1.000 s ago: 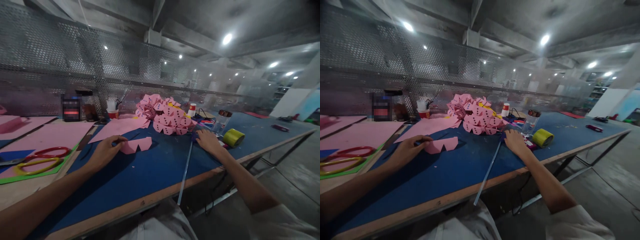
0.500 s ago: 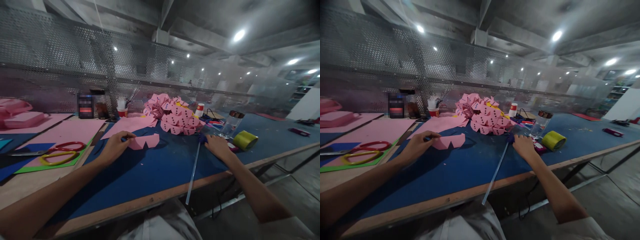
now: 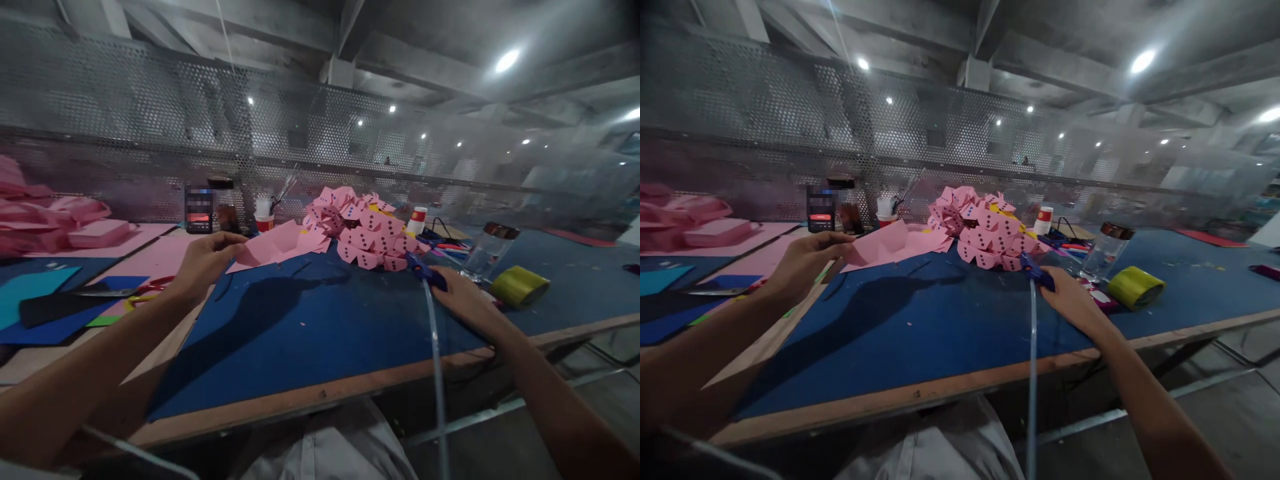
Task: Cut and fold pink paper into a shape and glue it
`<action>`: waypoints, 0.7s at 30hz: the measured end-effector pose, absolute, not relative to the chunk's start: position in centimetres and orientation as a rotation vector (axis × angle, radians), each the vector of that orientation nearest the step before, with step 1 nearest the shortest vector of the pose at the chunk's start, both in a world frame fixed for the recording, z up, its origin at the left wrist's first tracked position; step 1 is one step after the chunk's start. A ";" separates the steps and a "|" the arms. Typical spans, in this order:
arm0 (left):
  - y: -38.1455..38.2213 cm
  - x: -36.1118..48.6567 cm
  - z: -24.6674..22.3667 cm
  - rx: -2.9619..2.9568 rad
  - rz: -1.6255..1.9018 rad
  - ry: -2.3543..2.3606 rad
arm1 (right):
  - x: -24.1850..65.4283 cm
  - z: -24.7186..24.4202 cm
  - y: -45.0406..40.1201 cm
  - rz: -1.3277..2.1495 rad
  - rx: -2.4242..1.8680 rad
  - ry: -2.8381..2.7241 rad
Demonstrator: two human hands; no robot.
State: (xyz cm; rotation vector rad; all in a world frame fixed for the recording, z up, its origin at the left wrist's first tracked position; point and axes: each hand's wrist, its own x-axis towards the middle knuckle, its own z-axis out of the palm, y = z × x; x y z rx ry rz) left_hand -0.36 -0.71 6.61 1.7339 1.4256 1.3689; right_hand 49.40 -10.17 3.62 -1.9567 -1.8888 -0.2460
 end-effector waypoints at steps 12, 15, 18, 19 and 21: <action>-2.6 0.0 3.4 2.151 0.756 1.240 | 39.9 5.3 -4.6 0.124 -1.499 -2.066; -2.3 -0.2 3.3 2.202 0.772 1.298 | 39.4 4.0 -4.1 0.183 -1.463 -2.081; -0.6 -0.9 3.2 2.276 0.838 1.420 | 39.5 3.0 -3.8 0.267 -1.489 -2.073; 0.3 -1.2 3.1 2.341 0.837 1.441 | 39.5 2.8 -3.7 0.288 -1.483 -2.072; 2.2 -1.7 2.7 2.510 0.785 1.453 | 39.7 2.4 -3.4 0.305 -1.471 -2.065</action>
